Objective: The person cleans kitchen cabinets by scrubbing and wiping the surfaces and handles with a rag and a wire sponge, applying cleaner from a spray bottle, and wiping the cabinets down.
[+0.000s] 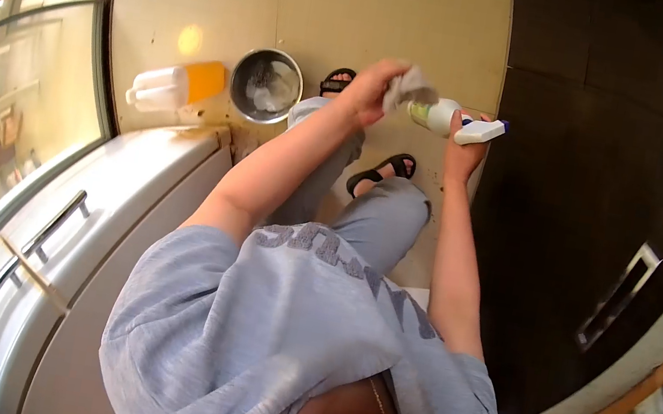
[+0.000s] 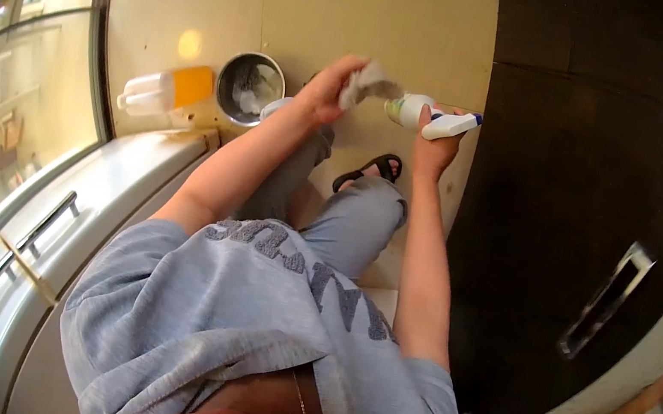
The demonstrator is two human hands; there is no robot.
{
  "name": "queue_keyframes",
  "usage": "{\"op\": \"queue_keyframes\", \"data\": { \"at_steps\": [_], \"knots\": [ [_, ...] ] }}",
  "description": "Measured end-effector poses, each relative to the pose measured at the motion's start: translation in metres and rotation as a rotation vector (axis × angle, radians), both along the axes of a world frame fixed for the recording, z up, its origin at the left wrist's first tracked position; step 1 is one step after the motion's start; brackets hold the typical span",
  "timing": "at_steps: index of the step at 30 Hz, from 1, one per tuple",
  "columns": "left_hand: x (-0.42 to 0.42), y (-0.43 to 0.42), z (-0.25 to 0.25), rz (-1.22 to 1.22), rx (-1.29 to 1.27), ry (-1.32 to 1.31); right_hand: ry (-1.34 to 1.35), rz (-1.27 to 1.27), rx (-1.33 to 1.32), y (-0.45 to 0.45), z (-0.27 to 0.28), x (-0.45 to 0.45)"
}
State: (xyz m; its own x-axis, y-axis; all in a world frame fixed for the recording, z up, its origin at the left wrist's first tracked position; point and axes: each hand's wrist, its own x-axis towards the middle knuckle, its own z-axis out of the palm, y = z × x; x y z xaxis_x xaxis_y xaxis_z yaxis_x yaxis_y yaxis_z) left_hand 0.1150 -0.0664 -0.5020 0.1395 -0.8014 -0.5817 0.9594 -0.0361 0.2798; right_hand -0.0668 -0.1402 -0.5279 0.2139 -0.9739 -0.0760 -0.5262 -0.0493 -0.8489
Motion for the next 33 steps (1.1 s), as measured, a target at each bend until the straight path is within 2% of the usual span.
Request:
{"op": "queue_keyframes", "data": {
  "at_steps": [3, 5, 7, 8, 10, 12, 14, 17, 18, 19, 20, 22, 23, 26, 27, 30, 31, 32, 33],
  "knots": [
    [0.021, -0.002, 0.016, 0.125, 0.020, -0.164, 0.037, 0.066, -0.136, 0.002, -0.021, -0.024],
    [0.054, 0.030, -0.011, 0.008, 0.090, -0.426, 0.043, 0.099, -0.141, -0.001, -0.026, -0.029],
    [0.075, 0.110, -0.050, -0.087, 0.262, -0.582, 0.232, 0.187, 0.021, 0.035, -0.041, -0.085],
    [0.115, 0.103, -0.059, -0.046, 0.262, -0.730, 0.198, 0.055, 0.029, 0.045, -0.038, -0.088],
    [0.140, 0.163, -0.101, 0.147, 0.363, -0.691, 0.102, -0.213, 0.029, 0.064, -0.026, -0.090],
    [0.148, 0.248, -0.134, -0.041, 0.514, -0.701, -0.081, -0.309, 0.214, 0.077, -0.036, -0.117],
    [0.161, 0.251, -0.162, -0.113, 0.594, -0.697, -0.070, -0.382, 0.181, 0.084, -0.071, -0.144],
    [0.151, 0.278, -0.191, -0.288, 0.767, -0.610, 0.340, -0.266, 0.015, 0.096, -0.132, -0.189],
    [0.147, 0.268, -0.184, -0.264, 0.812, -0.665, 0.332, -0.141, -0.153, 0.089, -0.176, -0.216],
    [0.152, 0.264, -0.215, -0.158, 0.813, -0.760, 0.326, -0.018, -0.323, 0.082, -0.219, -0.242],
    [0.152, 0.264, -0.246, -0.058, 0.821, -0.845, 0.319, -0.081, -0.159, 0.093, -0.198, -0.224],
    [0.152, 0.249, -0.255, -0.155, 0.974, -1.261, 0.157, -0.205, 0.152, 0.105, -0.151, -0.171],
    [0.151, 0.241, -0.261, -0.210, 1.041, -1.472, 0.115, -0.218, 0.215, 0.103, -0.145, -0.160],
    [0.134, 0.230, -0.303, -0.650, 1.080, -1.667, 0.072, -0.176, 0.240, 0.101, -0.169, -0.161],
    [0.124, 0.226, -0.304, -0.845, 1.071, -1.783, 0.166, -0.094, 0.134, 0.099, -0.186, -0.167],
    [0.110, 0.222, -0.297, -1.413, 0.824, -1.678, 0.404, -0.016, 0.000, 0.102, -0.172, -0.136],
    [0.116, 0.211, -0.267, -1.437, 0.790, -1.655, 0.457, 0.018, -0.050, 0.102, -0.171, -0.129],
    [0.121, 0.211, -0.272, -1.272, 0.893, -1.552, 0.506, 0.051, -0.103, 0.100, -0.174, -0.125],
    [0.133, 0.214, -0.278, -1.110, 0.990, -1.446, 0.371, -0.042, -0.017, 0.099, -0.180, -0.124]
  ]
}}
